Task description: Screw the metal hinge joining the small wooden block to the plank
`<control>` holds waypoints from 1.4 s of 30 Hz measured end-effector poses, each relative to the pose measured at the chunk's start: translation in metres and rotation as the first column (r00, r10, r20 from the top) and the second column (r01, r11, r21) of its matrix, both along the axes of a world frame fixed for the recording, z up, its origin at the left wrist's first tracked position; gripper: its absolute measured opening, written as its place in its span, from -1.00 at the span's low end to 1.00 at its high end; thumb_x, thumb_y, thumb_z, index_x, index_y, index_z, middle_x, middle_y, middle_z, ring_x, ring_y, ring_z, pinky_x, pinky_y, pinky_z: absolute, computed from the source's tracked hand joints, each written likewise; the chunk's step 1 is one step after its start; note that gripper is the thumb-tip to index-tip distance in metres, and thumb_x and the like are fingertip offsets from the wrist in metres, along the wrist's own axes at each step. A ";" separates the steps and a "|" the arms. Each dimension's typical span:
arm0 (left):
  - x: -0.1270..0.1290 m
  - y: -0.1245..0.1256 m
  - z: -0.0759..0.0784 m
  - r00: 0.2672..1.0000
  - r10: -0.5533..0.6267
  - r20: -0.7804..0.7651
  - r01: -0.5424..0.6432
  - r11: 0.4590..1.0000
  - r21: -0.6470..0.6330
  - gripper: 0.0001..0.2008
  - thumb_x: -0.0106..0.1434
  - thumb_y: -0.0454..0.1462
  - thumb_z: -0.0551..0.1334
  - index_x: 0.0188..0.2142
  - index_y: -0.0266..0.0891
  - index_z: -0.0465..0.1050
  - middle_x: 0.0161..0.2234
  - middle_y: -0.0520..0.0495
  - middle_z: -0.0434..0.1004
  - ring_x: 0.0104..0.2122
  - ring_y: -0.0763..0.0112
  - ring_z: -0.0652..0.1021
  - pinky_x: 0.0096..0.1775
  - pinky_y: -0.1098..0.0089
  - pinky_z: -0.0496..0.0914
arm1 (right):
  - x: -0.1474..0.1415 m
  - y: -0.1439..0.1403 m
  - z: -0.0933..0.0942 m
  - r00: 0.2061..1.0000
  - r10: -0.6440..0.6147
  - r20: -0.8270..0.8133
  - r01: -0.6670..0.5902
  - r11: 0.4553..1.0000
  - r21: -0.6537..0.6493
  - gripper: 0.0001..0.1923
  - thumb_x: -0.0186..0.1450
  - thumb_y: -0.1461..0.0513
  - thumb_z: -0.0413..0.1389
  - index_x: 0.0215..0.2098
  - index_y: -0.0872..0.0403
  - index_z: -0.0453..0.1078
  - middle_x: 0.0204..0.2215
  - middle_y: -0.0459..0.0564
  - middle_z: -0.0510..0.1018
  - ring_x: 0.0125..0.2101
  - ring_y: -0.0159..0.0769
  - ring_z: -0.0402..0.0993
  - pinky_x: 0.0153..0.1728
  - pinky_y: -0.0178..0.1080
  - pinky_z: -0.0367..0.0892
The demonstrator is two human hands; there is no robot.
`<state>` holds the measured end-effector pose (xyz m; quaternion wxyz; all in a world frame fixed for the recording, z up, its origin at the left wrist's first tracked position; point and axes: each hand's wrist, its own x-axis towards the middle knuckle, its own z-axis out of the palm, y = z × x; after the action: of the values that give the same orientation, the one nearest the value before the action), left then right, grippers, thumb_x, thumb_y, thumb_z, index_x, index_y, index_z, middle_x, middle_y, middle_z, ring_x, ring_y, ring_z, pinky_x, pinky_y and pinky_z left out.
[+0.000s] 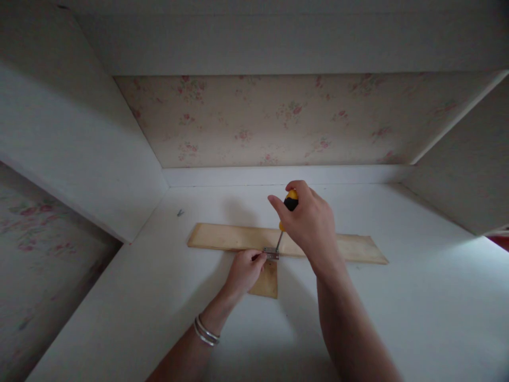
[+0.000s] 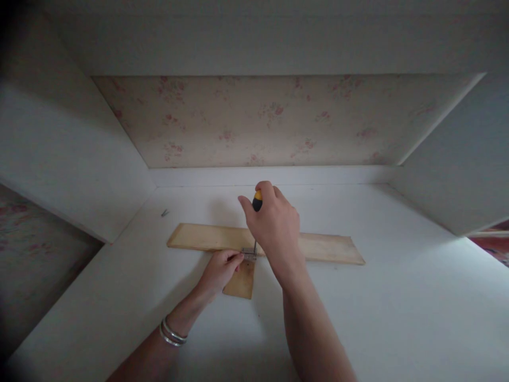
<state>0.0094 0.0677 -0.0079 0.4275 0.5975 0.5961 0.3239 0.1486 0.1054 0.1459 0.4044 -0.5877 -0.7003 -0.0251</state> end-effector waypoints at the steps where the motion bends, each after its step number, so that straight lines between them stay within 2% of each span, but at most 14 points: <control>1: 0.000 0.001 0.001 1.000 -0.001 -0.002 0.001 1.000 -0.015 -0.64 0.23 -0.11 0.08 -0.61 -0.25 0.31 -0.66 0.07 0.28 -0.59 0.44 0.32 -0.52 0.41 0.06 | 0.000 0.000 0.000 1.000 -0.003 -0.002 0.003 1.000 0.005 -0.78 0.24 0.15 0.01 -0.16 0.01 0.27 -0.30 0.02 0.49 -0.42 -0.17 0.39 -0.41 -0.19 0.19; 4: -0.001 0.004 0.007 1.000 -0.004 0.017 0.006 0.997 -0.074 -0.64 0.20 -0.10 0.12 -0.63 -0.24 0.29 -0.68 0.08 0.25 -0.61 0.45 0.30 -0.53 0.42 0.06 | 0.000 0.001 0.000 0.999 0.039 -0.012 -0.039 0.999 -0.001 -0.73 0.17 0.23 0.00 -0.14 0.02 0.26 -0.23 0.05 0.46 -0.39 -0.17 0.38 -0.41 -0.20 0.19; 8: -0.002 0.008 0.013 0.997 0.001 0.071 0.008 0.991 -0.130 -0.59 0.20 -0.02 0.12 -0.63 -0.24 0.27 -0.69 0.09 0.21 -0.64 0.48 0.25 -0.55 0.43 0.04 | -0.001 0.001 0.000 0.999 0.042 -0.023 -0.043 0.999 -0.022 -0.75 0.17 0.19 0.03 -0.16 0.00 0.24 -0.30 0.00 0.46 -0.40 -0.18 0.37 -0.43 -0.21 0.19; 12: -0.002 0.010 0.009 0.998 -0.001 0.070 0.007 0.996 -0.089 -0.55 0.21 0.02 0.11 -0.63 -0.25 0.28 -0.70 0.09 0.19 -0.64 0.49 0.22 -0.55 0.43 0.00 | -0.002 0.002 -0.002 0.999 -0.016 -0.035 0.016 1.000 0.019 -0.81 0.23 0.11 0.02 -0.22 0.00 0.26 -0.36 -0.01 0.45 -0.41 -0.17 0.36 -0.42 -0.19 0.21; 17: -0.004 0.008 0.003 0.998 -0.023 0.061 0.027 0.998 -0.062 -0.57 0.23 -0.02 0.10 -0.62 -0.25 0.29 -0.70 0.10 0.17 -0.64 0.49 0.23 -0.55 0.42 -0.01 | 0.000 0.002 0.000 0.996 0.080 -0.038 -0.081 0.997 -0.015 -0.66 0.13 0.26 0.03 -0.10 0.01 0.23 -0.15 0.04 0.41 -0.34 -0.17 0.38 -0.37 -0.18 0.25; 22: -0.005 0.005 0.003 0.999 -0.026 0.047 0.027 1.000 -0.016 -0.58 0.26 -0.03 0.08 -0.60 -0.26 0.32 -0.67 0.08 0.26 -0.63 0.48 0.28 -0.54 0.42 0.04 | 0.000 0.002 -0.001 0.999 0.026 -0.041 -0.026 1.000 0.001 -0.76 0.19 0.11 0.06 -0.19 0.00 0.24 -0.31 -0.02 0.43 -0.37 -0.15 0.37 -0.39 -0.17 0.24; 25: -0.005 0.004 0.003 0.998 -0.022 0.061 0.024 1.000 -0.021 -0.61 0.25 -0.05 0.08 -0.57 -0.26 0.35 -0.63 0.07 0.31 -0.61 0.48 0.29 -0.53 0.42 0.05 | 0.001 0.001 -0.002 0.998 0.040 -0.040 -0.040 0.999 -0.001 -0.75 0.19 0.17 0.04 -0.16 0.00 0.23 -0.26 0.01 0.44 -0.37 -0.15 0.38 -0.39 -0.17 0.24; 28: -0.006 0.004 0.002 0.998 0.000 0.070 0.004 0.998 -0.057 -0.61 0.24 -0.04 0.09 -0.56 -0.26 0.36 -0.62 0.07 0.32 -0.61 0.49 0.29 -0.53 0.44 0.05 | 0.002 0.000 -0.001 0.996 0.081 -0.040 -0.082 0.997 -0.010 -0.64 0.13 0.26 0.02 -0.08 0.00 0.21 -0.15 0.05 0.41 -0.31 -0.14 0.39 -0.38 -0.16 0.26; 30: -0.006 0.003 0.002 0.997 0.010 0.075 -0.004 0.997 -0.078 -0.61 0.23 -0.03 0.09 -0.56 -0.26 0.36 -0.62 0.07 0.32 -0.62 0.49 0.28 -0.54 0.44 0.05 | 0.002 -0.001 0.000 0.995 0.086 -0.048 -0.087 0.996 -0.005 -0.67 0.15 0.23 0.04 -0.09 0.00 0.22 -0.17 0.04 0.42 -0.30 -0.14 0.39 -0.37 -0.16 0.26; 34: -0.006 0.003 0.001 0.994 0.024 0.103 -0.012 0.994 -0.109 -0.62 0.21 -0.02 0.10 -0.53 -0.25 0.38 -0.62 0.07 0.31 -0.62 0.49 0.28 -0.56 0.45 0.05 | 0.003 0.001 -0.001 0.998 0.019 -0.054 -0.018 1.000 0.016 -0.77 0.22 0.13 0.04 -0.17 -0.01 0.25 -0.29 0.00 0.45 -0.36 -0.15 0.39 -0.38 -0.16 0.24; 39: -0.007 0.004 -0.002 0.993 0.010 0.113 0.000 0.996 -0.089 -0.64 0.23 -0.03 0.10 -0.48 -0.26 0.41 -0.60 0.06 0.33 -0.61 0.50 0.28 -0.56 0.46 0.05 | 0.001 0.002 -0.002 0.999 0.041 -0.026 -0.040 0.999 0.008 -0.68 0.16 0.26 0.01 -0.08 0.01 0.23 -0.19 0.04 0.45 -0.33 -0.14 0.39 -0.38 -0.17 0.24; 42: -0.007 0.004 -0.005 0.995 0.007 0.103 0.000 0.998 -0.064 -0.63 0.24 -0.04 0.09 -0.50 -0.26 0.39 -0.62 0.07 0.31 -0.62 0.50 0.27 -0.56 0.46 0.05 | -0.002 0.001 -0.002 0.999 0.035 -0.026 -0.035 0.999 0.021 -0.70 0.17 0.22 0.02 -0.10 0.01 0.22 -0.19 0.04 0.44 -0.32 -0.12 0.39 -0.39 -0.16 0.25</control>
<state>0.0021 0.0716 -0.0128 0.4760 0.5648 0.5844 0.3360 0.1468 0.1062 0.1438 0.4200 -0.5715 -0.7048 -0.0173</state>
